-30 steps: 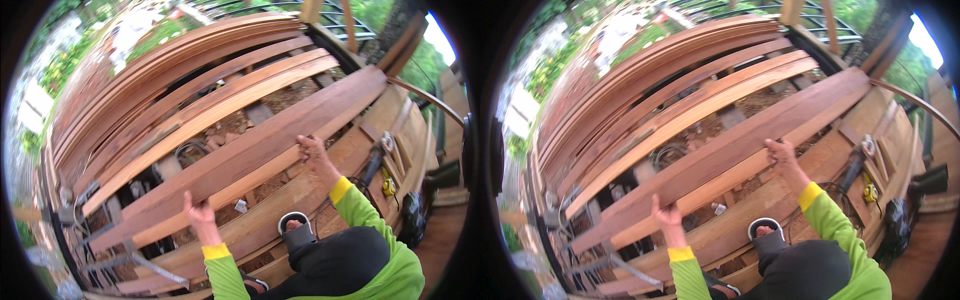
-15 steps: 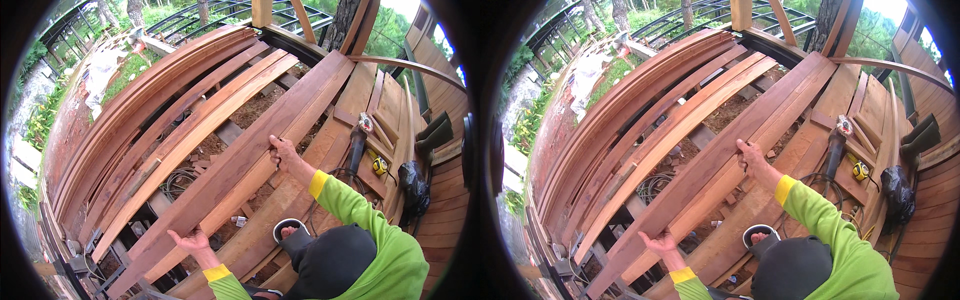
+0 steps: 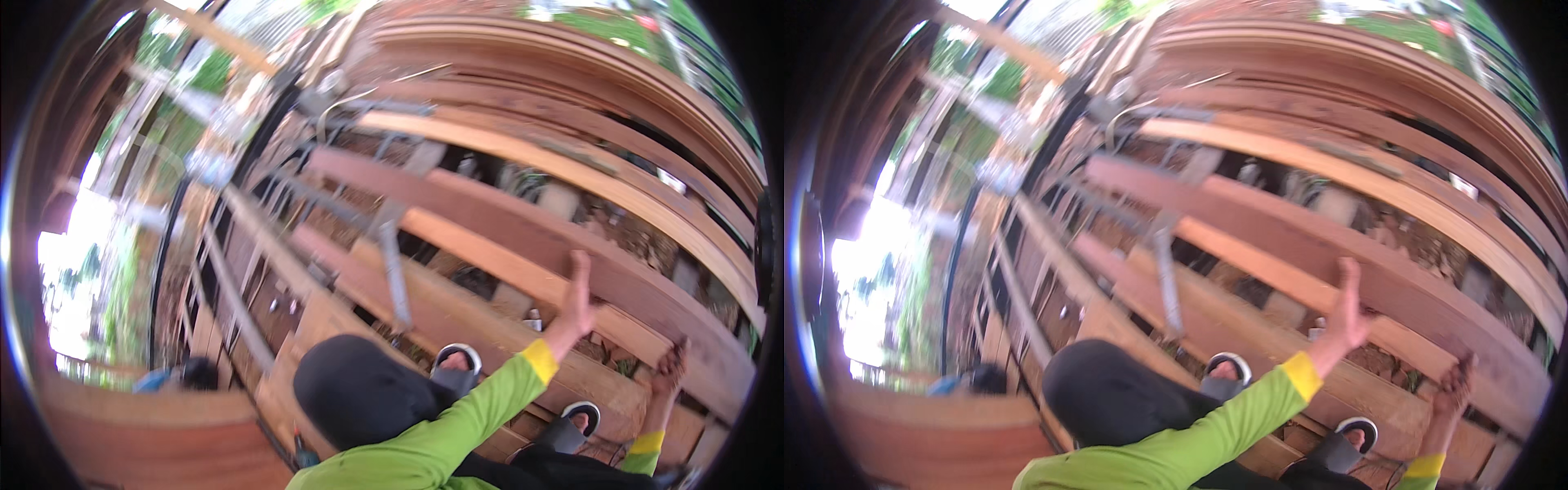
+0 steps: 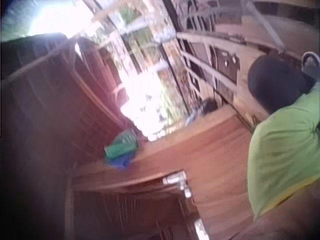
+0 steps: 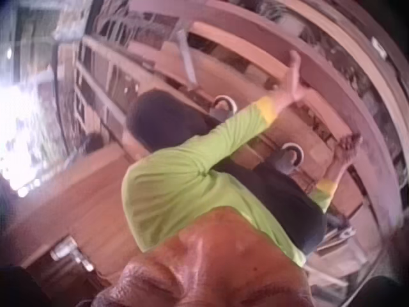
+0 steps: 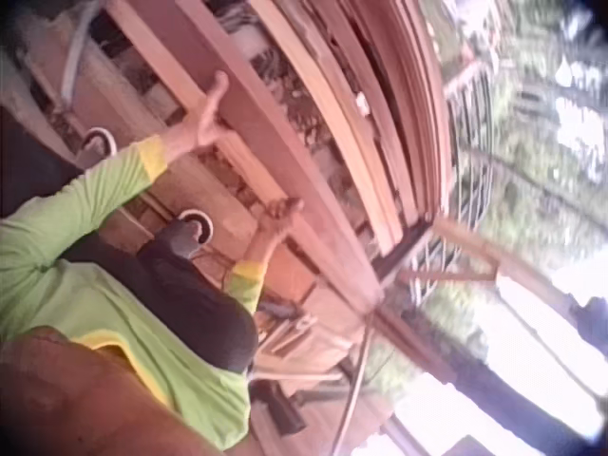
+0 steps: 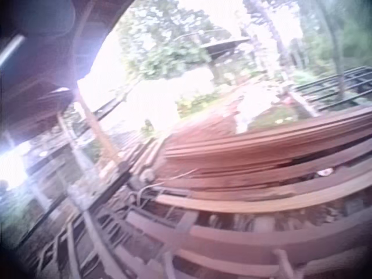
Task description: The person measures and marks wooden planks using a metal ruler and marker, then places the planks onto a metal frame structure. The person repeatedly aligns and adjusts the planks to fit the frame.
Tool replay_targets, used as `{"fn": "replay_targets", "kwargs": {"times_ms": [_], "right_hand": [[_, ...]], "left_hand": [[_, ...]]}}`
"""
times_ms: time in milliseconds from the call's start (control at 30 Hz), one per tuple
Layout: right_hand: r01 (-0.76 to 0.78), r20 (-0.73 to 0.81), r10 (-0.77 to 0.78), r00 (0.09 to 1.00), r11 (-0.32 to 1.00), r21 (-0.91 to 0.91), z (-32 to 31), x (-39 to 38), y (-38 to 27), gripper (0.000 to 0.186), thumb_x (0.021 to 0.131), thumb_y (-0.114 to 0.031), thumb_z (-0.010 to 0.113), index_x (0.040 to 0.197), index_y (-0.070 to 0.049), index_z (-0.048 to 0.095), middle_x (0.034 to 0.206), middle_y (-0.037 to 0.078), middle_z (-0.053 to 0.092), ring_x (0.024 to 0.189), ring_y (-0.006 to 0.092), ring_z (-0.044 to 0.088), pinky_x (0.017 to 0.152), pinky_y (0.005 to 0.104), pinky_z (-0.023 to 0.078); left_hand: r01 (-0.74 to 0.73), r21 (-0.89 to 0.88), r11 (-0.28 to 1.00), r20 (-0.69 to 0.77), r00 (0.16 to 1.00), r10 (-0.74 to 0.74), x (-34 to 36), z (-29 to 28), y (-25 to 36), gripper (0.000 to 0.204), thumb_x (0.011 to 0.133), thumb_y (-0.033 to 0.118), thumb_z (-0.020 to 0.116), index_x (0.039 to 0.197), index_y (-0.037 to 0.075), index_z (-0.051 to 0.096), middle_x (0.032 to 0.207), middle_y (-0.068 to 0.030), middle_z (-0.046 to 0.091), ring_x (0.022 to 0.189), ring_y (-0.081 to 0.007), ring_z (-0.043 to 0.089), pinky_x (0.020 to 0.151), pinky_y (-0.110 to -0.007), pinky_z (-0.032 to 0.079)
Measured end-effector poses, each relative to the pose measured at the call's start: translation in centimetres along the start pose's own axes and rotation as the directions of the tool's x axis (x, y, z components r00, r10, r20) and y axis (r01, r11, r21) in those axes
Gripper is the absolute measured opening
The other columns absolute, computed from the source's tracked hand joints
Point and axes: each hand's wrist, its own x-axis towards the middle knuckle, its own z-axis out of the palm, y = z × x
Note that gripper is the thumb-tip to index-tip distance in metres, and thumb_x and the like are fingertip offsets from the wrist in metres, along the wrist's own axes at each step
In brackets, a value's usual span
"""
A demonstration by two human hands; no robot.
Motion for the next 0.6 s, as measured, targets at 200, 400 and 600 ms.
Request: {"fn": "replay_targets", "kwargs": {"times_ms": [200,400,600], "right_hand": [[0.062,0.042,-0.058,0.997,0.993,-0.096,1.2,-0.3,-1.6,0.022,0.095,-0.029,0.056,0.094,-0.007,0.055,0.060,-0.001,0.040,0.043,0.0038,0.026,0.036,0.0196,0.020],[0.016,-0.199,-0.041,0.979,0.992,-0.125,-2.5,2.7,-4.5,0.030,0.098,-0.029,0.050,0.088,-0.001,0.050,0.055,-0.001,0.029,0.043,0.0083,0.023,0.040,0.0224,0.019],[0.058,0.080,-0.051,0.996,0.994,-0.089,-11.1,6.6,-7.1,0.028,0.100,-0.024,0.045,0.095,0.004,0.046,0.058,0.003,0.029,0.045,0.0110,0.025,0.044,0.0248,0.022]], "left_hand": [[0.125,0.166,0.978,-0.062,0.991,-0.116,-0.4,-0.8,0.3,0.084,0.073,0.069,0.064,0.132,0.012,0.043,0.121,-0.0055,0.055,0.109,-0.0210,0.053,0.085,-0.042,0.047],[0.178,0.268,0.947,-0.073,0.984,-0.164,0.0,-0.9,-2.3,0.068,0.079,0.055,0.068,0.127,0.014,0.044,0.116,-0.0049,0.056,0.104,-0.0189,0.055,0.076,-0.037,0.051],[0.261,0.260,0.929,-0.158,0.961,-0.226,0.3,-2.3,-4.8,0.064,0.081,0.046,0.069,0.126,0.011,0.040,0.109,-0.0053,0.056,0.091,-0.0174,0.056,0.062,-0.034,0.050]]}}
